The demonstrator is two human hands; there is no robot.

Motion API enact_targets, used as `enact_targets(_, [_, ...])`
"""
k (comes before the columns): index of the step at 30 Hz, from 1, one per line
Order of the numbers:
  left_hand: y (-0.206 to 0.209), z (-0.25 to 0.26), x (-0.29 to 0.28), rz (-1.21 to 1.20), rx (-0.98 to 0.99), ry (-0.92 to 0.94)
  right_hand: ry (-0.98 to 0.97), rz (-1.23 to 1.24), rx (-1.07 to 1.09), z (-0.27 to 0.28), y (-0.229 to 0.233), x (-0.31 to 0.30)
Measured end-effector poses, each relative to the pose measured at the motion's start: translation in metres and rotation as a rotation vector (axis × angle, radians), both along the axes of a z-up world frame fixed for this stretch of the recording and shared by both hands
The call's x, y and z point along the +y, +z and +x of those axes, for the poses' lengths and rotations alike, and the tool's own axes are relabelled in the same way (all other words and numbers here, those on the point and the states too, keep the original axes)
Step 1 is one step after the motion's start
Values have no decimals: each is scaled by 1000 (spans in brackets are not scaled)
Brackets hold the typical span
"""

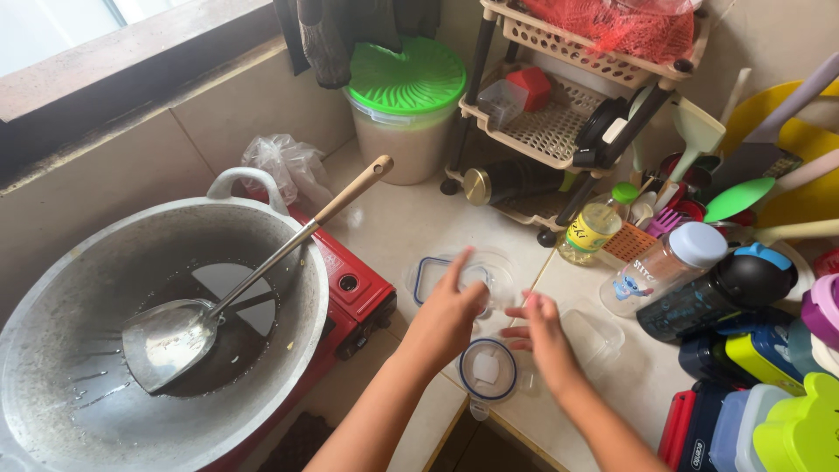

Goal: The person closes plastic food storage containers by matching lids to the bases and pressing them shut, then stacks the closed containers on the counter next to the sink. They also open a small round container, reattach its lid, and secure the lid of a black travel tumbler before adding it to the stack.

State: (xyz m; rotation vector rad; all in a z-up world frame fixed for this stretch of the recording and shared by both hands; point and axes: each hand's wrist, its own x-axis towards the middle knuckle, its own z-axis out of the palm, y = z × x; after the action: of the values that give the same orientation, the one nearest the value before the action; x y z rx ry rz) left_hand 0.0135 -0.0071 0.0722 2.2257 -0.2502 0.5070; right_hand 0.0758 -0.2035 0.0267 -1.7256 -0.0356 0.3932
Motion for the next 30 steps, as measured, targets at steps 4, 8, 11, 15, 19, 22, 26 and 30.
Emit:
enact_targets(4, [-13,-15,-10,-59,-104,-118,30,245,204,15,5,-5])
enact_targets(8, [-31,-6,-31,-822,75,-73,41,259,287,11,2,11])
enact_targets(11, [-44,1,-30,-1599,426,-82,98,59,232,5,-4,27])
enact_targets(15, [-55,-10,-13,-1801,377,-19,315,-213,-313,-2,0,23])
enact_targets(19, [-61,-15,3,-1788,366,135,526,-662,-680,-15,14,1])
enact_targets(22, [-66,-18,5,-1756,353,155,842,-759,-921,-28,20,-7])
enact_targets(26, [-65,-18,2,-1673,354,188,835,-865,-901,-36,22,8])
enact_targets(30, [-57,-25,1,-1591,368,241,818,-886,-887,-40,17,21])
